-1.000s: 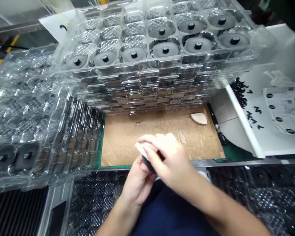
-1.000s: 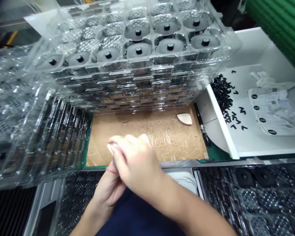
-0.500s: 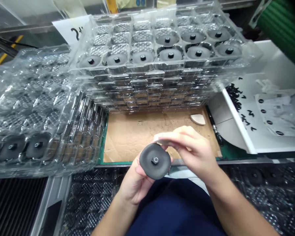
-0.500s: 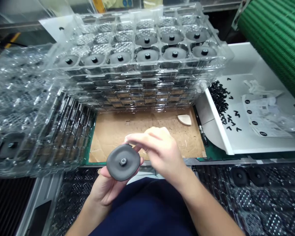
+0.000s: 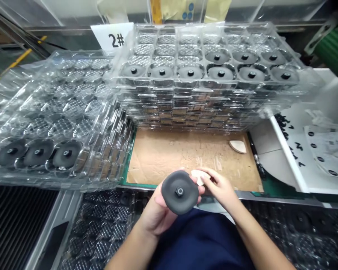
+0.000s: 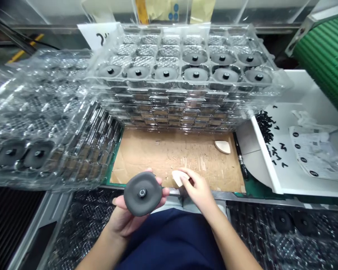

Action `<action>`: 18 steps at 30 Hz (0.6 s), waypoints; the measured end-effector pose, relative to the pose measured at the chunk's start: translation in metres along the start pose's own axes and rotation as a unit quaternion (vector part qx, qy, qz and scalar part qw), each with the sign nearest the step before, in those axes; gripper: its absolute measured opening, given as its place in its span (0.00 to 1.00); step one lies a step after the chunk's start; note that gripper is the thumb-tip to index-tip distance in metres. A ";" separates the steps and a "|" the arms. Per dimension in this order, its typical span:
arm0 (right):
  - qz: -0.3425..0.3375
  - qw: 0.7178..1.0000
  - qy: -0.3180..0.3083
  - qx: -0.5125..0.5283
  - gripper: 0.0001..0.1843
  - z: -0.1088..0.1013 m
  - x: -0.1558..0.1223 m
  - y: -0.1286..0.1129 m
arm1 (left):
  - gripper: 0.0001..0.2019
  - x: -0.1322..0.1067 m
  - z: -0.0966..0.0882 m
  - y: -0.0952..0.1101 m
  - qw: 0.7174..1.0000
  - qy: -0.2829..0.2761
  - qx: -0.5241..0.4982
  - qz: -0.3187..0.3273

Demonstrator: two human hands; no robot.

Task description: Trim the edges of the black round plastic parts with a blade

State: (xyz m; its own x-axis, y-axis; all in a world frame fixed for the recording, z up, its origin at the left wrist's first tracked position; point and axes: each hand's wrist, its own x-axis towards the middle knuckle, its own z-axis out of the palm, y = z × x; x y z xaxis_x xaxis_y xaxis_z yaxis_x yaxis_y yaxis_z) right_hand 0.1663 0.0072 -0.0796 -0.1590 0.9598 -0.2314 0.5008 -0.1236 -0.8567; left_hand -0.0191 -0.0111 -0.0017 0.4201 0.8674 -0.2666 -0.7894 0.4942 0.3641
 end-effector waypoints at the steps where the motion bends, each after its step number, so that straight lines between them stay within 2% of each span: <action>1: -0.004 1.000 0.002 0.000 0.18 0.000 0.006 -0.005 | 0.27 -0.001 -0.001 0.001 1.000 0.003 -0.003 -0.004; 3: -0.018 1.000 -0.005 0.000 0.18 0.006 0.017 -0.012 | 0.27 -0.006 -0.005 0.002 1.000 -0.002 -0.009 -0.014; 7: -0.039 0.999 0.004 -0.010 0.14 0.037 0.029 -0.011 | 0.28 -0.016 -0.017 0.000 1.000 -0.010 0.011 -0.003; 9: -0.042 0.998 0.039 -0.014 0.16 0.049 0.026 -0.011 | 0.28 -0.020 -0.025 -0.001 0.994 0.017 0.086 0.066; 10: -0.044 0.997 0.057 -0.012 0.18 0.051 0.023 -0.013 | 0.30 -0.021 -0.029 -0.001 0.981 0.031 0.152 0.118; 11: -0.048 0.996 0.070 -0.008 0.19 0.051 0.019 -0.015 | 0.34 -0.021 -0.033 -0.001 0.955 0.041 0.234 0.176; 13: -0.060 0.995 0.082 0.007 0.18 0.047 0.007 -0.024 | 0.45 -0.022 -0.040 0.000 0.871 0.046 0.407 0.270; 15: -0.070 0.994 0.082 0.027 0.16 0.041 -0.005 -0.034 | 0.51 -0.022 -0.045 0.002 0.781 0.036 0.537 0.316; 16: -0.072 0.993 0.082 0.039 0.15 0.038 -0.010 -0.039 | 0.51 -0.022 -0.047 0.003 0.745 0.024 0.579 0.330; 18: -0.070 0.992 0.088 0.060 0.13 0.034 -0.019 -0.047 | 0.52 -0.022 -0.048 0.006 0.695 -0.002 0.629 0.348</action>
State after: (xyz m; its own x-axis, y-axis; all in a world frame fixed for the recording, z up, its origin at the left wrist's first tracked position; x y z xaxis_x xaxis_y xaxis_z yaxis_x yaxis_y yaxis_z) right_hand 0.1170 -0.0142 -0.0506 -0.0639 0.9975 -0.0309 0.3770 -0.0045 -0.9262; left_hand -0.0547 -0.0300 -0.0363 0.1350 0.9203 0.3671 0.2133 -0.3888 0.8963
